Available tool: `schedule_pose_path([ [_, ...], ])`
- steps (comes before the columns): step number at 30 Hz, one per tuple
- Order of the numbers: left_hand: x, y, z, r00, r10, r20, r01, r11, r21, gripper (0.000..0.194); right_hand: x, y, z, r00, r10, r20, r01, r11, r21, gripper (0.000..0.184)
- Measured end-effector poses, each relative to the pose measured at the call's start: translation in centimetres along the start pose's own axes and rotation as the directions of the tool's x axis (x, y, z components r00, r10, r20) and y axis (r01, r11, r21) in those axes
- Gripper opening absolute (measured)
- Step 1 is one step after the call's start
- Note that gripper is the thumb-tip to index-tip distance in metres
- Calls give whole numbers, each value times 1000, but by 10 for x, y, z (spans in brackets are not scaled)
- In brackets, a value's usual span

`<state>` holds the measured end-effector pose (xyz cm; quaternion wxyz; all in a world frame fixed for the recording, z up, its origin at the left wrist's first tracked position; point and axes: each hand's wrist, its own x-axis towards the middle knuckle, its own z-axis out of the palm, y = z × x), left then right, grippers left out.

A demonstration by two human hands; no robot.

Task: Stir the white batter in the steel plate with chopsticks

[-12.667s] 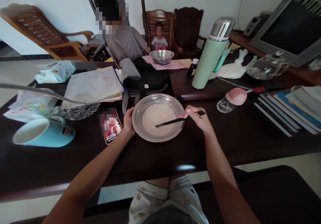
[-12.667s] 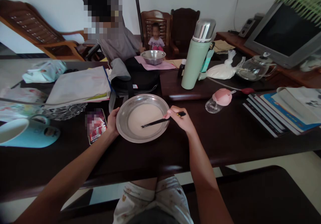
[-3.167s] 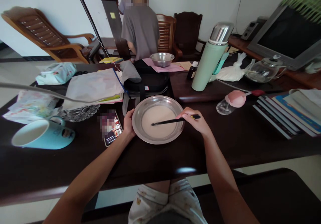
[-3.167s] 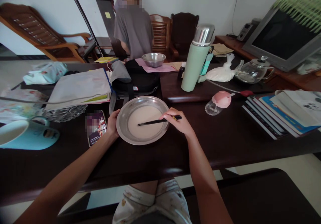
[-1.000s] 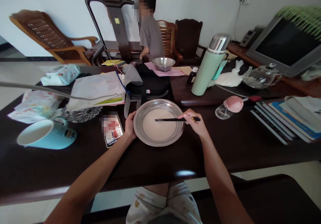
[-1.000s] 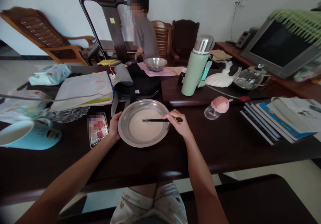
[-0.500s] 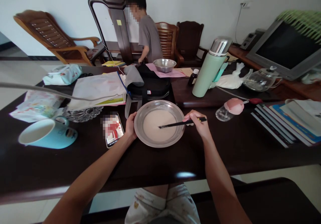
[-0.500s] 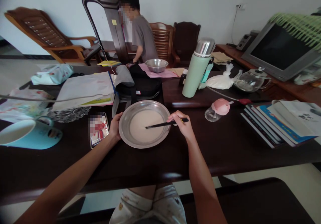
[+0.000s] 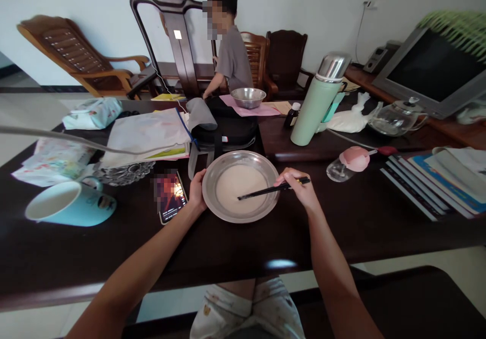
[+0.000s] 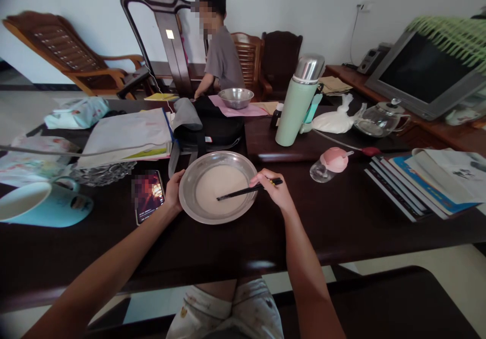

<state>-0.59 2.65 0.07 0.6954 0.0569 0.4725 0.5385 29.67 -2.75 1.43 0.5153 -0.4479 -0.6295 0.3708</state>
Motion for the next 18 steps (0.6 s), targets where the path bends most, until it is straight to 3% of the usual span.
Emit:
schedule_pose_path([
  [4, 4, -2, -2, 999, 32, -12, -32, 999, 4, 10, 1, 0, 4, 993, -69, 93, 76, 994, -84, 54],
  [7, 5, -3, -2, 999, 48, -22, -48, 999, 8, 12, 2, 1, 1, 997, -82, -2, 81, 989, -125, 53],
  [10, 4, -2, -1, 998, 55, -31, -54, 998, 26, 15, 0, 2, -3, 998, -35, -59, 31, 998, -61, 54],
  [15, 2, -1, 0, 998, 61, -35, -60, 997, 48, 18, 0, 0, 2, 995, -36, 96, 39, 999, -32, 54],
  [18, 3, -1, 0, 998, 56, -37, -55, 998, 32, 15, 1, 0, 2, 996, -66, 58, 72, 992, -107, 54],
])
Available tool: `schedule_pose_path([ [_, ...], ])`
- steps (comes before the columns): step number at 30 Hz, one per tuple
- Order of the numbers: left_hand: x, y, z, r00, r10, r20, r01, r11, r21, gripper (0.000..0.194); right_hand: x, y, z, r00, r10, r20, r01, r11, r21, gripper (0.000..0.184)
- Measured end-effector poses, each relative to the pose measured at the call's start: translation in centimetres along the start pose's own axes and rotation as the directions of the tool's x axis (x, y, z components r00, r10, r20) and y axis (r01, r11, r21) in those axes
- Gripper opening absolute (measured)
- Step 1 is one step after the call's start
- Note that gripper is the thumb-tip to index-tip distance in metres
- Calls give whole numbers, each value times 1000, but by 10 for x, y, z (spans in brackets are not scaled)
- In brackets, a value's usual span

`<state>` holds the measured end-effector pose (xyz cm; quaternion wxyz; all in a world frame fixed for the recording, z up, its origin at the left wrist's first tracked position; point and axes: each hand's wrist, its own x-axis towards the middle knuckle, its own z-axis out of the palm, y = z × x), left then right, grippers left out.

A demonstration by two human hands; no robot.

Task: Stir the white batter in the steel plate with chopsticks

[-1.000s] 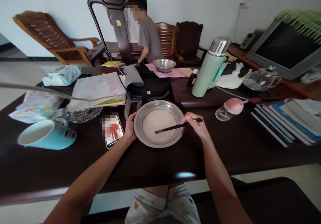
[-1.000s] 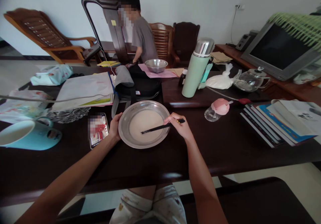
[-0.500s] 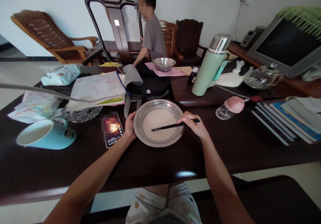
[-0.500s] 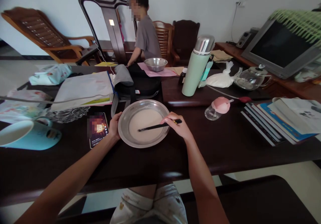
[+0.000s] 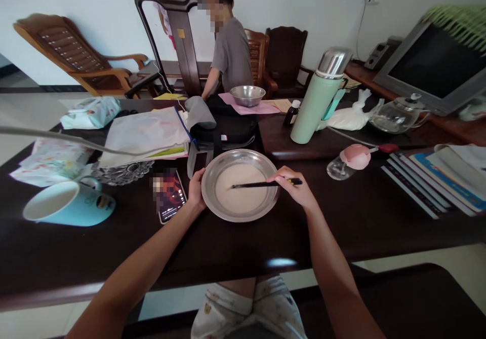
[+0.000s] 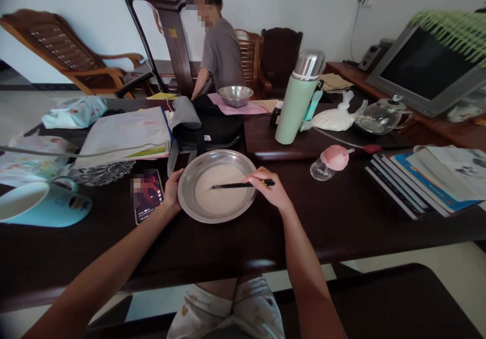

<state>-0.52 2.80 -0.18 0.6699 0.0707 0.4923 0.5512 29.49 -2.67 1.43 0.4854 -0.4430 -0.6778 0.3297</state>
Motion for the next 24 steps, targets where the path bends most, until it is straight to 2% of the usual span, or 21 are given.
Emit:
schedule_pose_path([
  [4, 0, -1, 1, 1000, -9, 3, 9, 1000, -24, 14, -2, 0, -5, 993, 47, -105, -41, 997, 60, 52],
  [7, -3, 0, 3, 1000, -8, -4, 8, 1000, -13, 17, -3, -1, -4, 998, 57, -26, -54, 992, 115, 52],
  [10, -7, 1, 5, 1000, 1, -7, -1, 1000, 4, 22, -1, -1, -1, 999, 0, 49, -3, 999, 52, 54],
  [13, -8, 2, 6, 1000, -2, -8, 2, 1000, 8, 28, 0, 0, -2, 1000, -10, -28, 9, 1000, -14, 54],
  [16, -7, 1, 5, 1000, 14, 0, -14, 1000, 9, 25, -2, -1, -5, 995, 32, -98, -28, 999, 44, 53],
  [18, -4, 1, 2, 1000, 19, 21, -20, 1000, 9, 20, -2, -2, -5, 997, 51, -55, -45, 995, 92, 53],
  [21, -1, 0, 0, 999, 23, 36, -23, 1000, 10, 17, -2, -2, -2, 999, 18, 40, -21, 998, 56, 54],
  [24, 0, 0, 0, 999, 18, 31, -18, 1000, 7, 20, -1, -1, -3, 1000, -9, -25, 9, 1000, -14, 54],
])
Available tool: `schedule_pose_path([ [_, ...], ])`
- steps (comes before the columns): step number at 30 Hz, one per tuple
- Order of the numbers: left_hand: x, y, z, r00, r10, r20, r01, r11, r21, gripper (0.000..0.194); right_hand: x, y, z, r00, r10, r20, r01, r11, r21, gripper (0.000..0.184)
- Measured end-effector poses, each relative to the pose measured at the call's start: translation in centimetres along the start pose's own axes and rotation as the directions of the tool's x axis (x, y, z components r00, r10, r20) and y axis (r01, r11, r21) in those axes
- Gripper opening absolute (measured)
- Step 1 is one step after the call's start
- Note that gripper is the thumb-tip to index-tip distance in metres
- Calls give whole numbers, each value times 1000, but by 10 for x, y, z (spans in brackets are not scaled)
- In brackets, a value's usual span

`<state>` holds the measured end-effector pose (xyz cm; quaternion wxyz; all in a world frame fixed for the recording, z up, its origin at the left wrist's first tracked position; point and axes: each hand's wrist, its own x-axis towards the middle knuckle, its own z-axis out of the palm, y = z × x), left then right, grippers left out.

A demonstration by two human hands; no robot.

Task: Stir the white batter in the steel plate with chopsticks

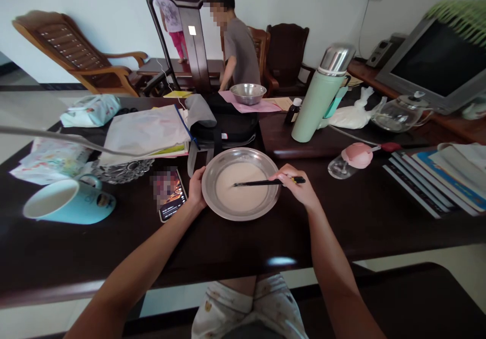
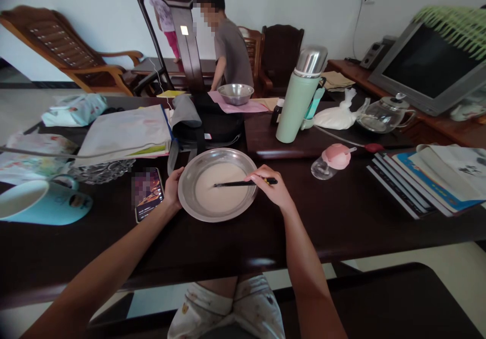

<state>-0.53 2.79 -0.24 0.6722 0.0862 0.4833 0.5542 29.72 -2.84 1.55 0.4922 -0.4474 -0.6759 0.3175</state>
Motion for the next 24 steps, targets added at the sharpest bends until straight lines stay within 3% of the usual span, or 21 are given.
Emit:
schedule_pose_path([
  [3, 1, -1, 0, 1000, -11, 2, 11, 1000, -15, 17, -1, 1, -2, 997, 25, -76, -23, 999, 36, 53],
  [9, -6, 1, 4, 999, -21, -28, 21, 1000, -2, 23, 0, -1, 1, 998, -2, 64, 0, 999, 33, 54],
  [14, -12, 4, 10, 998, -38, -44, 38, 999, 0, 31, -1, 0, -2, 998, 18, -58, -17, 1000, 26, 50],
  [17, -10, 4, 9, 999, -26, -35, 26, 1000, -3, 28, -2, -1, -2, 999, 35, 2, -35, 996, 84, 51],
  [20, -7, 2, 5, 999, -22, -24, 22, 1000, -4, 23, -1, -1, 0, 999, 4, 53, -6, 999, 37, 52],
  [24, -5, 1, 3, 999, -38, -11, 37, 999, -17, 17, -1, -1, -1, 998, 21, -52, -21, 1000, 11, 52],
])
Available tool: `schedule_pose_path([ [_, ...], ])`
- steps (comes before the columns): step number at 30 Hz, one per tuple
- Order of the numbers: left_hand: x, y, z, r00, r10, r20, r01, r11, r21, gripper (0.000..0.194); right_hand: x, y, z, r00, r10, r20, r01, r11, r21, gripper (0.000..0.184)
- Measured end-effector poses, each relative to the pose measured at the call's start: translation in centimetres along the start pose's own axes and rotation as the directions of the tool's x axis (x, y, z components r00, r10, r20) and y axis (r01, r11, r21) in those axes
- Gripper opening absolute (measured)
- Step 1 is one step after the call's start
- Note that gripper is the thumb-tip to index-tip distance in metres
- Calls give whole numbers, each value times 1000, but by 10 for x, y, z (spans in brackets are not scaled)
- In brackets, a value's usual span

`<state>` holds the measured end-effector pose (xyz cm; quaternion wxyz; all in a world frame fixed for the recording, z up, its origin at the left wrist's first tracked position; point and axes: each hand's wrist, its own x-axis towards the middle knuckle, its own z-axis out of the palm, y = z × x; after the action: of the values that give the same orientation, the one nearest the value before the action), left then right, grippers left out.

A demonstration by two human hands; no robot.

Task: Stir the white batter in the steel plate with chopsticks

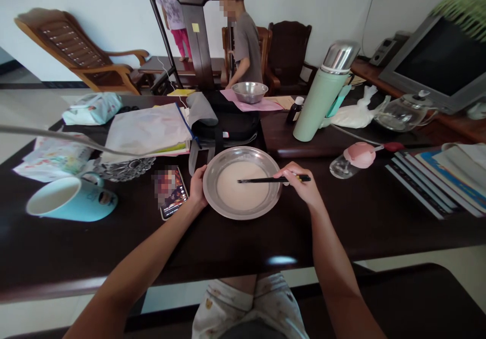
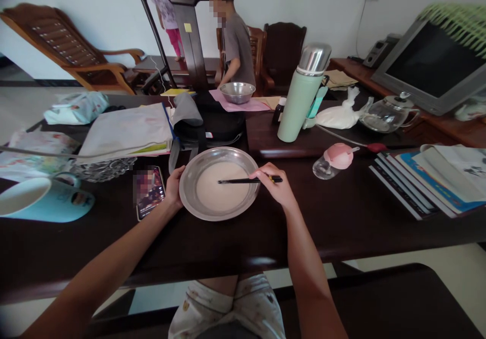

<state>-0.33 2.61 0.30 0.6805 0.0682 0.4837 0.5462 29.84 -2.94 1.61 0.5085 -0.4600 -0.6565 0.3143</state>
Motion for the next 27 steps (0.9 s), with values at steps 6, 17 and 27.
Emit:
schedule_pose_path([
  [6, 1, -1, -1, 1000, -10, 3, 10, 1000, -19, 13, -1, -1, 1, 993, 5, 118, -12, 999, 53, 55],
  [17, 7, -1, -7, 1000, 14, 12, -14, 1000, 14, 12, -1, -3, 1, 995, 28, 93, -33, 998, 52, 54],
  [27, 4, -2, -3, 1000, 23, 7, -23, 1000, 13, 15, -1, -3, 0, 999, 17, 42, -19, 998, 54, 52],
])
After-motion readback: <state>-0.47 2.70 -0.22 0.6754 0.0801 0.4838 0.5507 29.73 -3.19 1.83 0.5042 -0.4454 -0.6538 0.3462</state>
